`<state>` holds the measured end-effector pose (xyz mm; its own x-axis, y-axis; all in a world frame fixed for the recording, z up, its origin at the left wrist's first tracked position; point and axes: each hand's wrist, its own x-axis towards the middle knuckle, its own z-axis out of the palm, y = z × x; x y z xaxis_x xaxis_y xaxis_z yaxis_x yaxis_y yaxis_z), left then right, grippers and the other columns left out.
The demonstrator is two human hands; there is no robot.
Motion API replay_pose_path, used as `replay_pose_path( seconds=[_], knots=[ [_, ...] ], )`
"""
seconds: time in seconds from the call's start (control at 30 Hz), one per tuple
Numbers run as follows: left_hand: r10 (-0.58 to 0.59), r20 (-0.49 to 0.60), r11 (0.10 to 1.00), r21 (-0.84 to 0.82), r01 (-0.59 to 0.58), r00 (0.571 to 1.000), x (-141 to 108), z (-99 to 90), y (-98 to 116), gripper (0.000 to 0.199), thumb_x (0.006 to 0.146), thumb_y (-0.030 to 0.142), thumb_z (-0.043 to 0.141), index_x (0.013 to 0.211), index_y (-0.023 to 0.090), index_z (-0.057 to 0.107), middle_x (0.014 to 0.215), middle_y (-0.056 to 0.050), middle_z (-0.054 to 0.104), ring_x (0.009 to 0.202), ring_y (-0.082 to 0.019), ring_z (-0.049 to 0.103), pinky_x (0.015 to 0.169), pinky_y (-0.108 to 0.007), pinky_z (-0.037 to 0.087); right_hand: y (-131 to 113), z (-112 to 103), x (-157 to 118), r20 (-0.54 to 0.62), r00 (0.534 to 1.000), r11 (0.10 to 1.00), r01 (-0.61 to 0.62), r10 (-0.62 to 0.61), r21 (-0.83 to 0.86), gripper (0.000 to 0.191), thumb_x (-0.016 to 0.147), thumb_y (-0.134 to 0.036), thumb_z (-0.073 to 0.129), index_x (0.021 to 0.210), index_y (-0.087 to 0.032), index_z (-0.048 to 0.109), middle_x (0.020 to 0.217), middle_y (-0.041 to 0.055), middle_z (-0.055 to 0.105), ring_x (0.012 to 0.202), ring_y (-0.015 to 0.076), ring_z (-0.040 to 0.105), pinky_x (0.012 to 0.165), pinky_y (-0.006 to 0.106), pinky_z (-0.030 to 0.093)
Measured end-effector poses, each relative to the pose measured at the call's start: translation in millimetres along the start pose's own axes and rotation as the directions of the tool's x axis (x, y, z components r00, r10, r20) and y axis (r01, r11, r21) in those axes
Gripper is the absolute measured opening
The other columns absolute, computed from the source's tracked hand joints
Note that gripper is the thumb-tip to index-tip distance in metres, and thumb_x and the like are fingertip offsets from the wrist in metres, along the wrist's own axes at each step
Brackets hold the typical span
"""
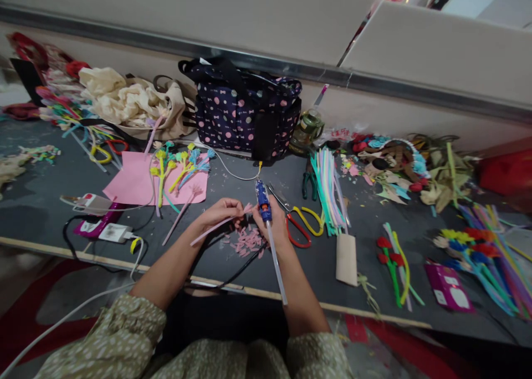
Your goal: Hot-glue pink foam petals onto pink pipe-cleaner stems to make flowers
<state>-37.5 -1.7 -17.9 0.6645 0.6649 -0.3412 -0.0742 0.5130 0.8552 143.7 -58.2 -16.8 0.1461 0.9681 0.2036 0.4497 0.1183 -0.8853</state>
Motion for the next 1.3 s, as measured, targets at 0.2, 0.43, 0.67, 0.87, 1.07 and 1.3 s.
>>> replay_pose_path(
  seconds=[0.2,0.43,0.67,0.87,1.07,1.3],
  knots=[
    [0.001,0.007,1.0,0.003,-0.001,1.0,1.4,-1.7,-2.2,0.023,0.063,0.029,0.074,0.067,0.012,0.058,0.054,-0.001,0.059,0.045,-0.012,0.058,0.048,-0.023,0.049,-2.3,1.3,-0.9,-0.01,1.0,1.0,0.016,-0.016,0.01,0.016,0.076,-0.035,0.063,0.085,-0.024,0.056,0.073,-0.0029,0.058,0.062,0.0144,0.053,0.064,0.027,0.043],
    [0.011,0.009,1.0,-0.011,-0.011,1.0,2.3,-3.3,-3.6,0.023,0.063,0.028,0.076,0.067,0.012,0.06,0.057,-0.001,0.059,0.047,-0.012,0.059,0.048,-0.021,0.048,0.2,-0.3,-1.3,0.021,0.999,0.998,0.031,-0.03,-0.048,0.016,0.078,-0.034,0.061,0.089,-0.023,0.055,0.075,-0.0025,0.059,0.064,0.0143,0.055,0.066,0.027,0.045],
    [-0.003,-0.012,0.999,-0.047,0.002,1.0,2.0,-4.0,-3.5,0.024,0.062,0.028,0.077,0.069,0.011,0.06,0.06,-0.002,0.061,0.048,-0.012,0.059,0.049,-0.023,0.05,-6.3,1.3,-0.8,-0.037,0.999,1.0,0.026,-0.025,0.015,0.017,0.08,-0.037,0.062,0.088,-0.023,0.058,0.078,-0.0005,0.062,0.066,0.0155,0.057,0.068,0.03,0.046],
    [0.01,-0.059,0.997,-0.079,-0.015,0.998,5.5,-5.1,-5.1,0.028,0.062,0.031,0.079,0.071,0.01,0.063,0.072,-0.006,0.067,0.052,-0.011,0.06,0.051,-0.023,0.051,-10.9,0.4,0.7,-0.235,0.969,0.977,-0.029,0.08,0.21,0.02,0.077,-0.039,0.067,0.083,-0.02,0.061,0.078,0.0002,0.062,0.068,0.0146,0.056,0.07,0.03,0.047],
    [0.068,-0.107,0.991,-0.107,-0.08,0.992,5.2,-5.8,-3.1,0.03,0.064,0.034,0.08,0.072,0.01,0.064,0.071,-0.005,0.066,0.054,-0.009,0.059,0.055,-0.022,0.051,-8.3,2.1,4.1,-0.244,0.935,0.908,-0.148,0.258,0.393,0.029,0.075,-0.045,0.068,0.083,-0.019,0.06,0.08,0.0006,0.064,0.054,0.0092,0.047,0.055,0.025,0.041],
    [0.121,-0.251,0.977,-0.14,-0.159,0.96,8.1,-11.0,-2.8,0.03,0.062,0.035,0.082,0.076,0.012,0.069,0.061,-0.001,0.061,0.051,-0.007,0.055,0.052,-0.019,0.049,-7.2,7.7,5.0,-0.152,0.95,0.881,-0.183,0.273,0.437,0.035,0.078,-0.056,0.061,0.076,-0.021,0.058,0.072,-0.0004,0.06,0.047,0.0087,0.042,0.046,0.024,0.035]
  ],
)
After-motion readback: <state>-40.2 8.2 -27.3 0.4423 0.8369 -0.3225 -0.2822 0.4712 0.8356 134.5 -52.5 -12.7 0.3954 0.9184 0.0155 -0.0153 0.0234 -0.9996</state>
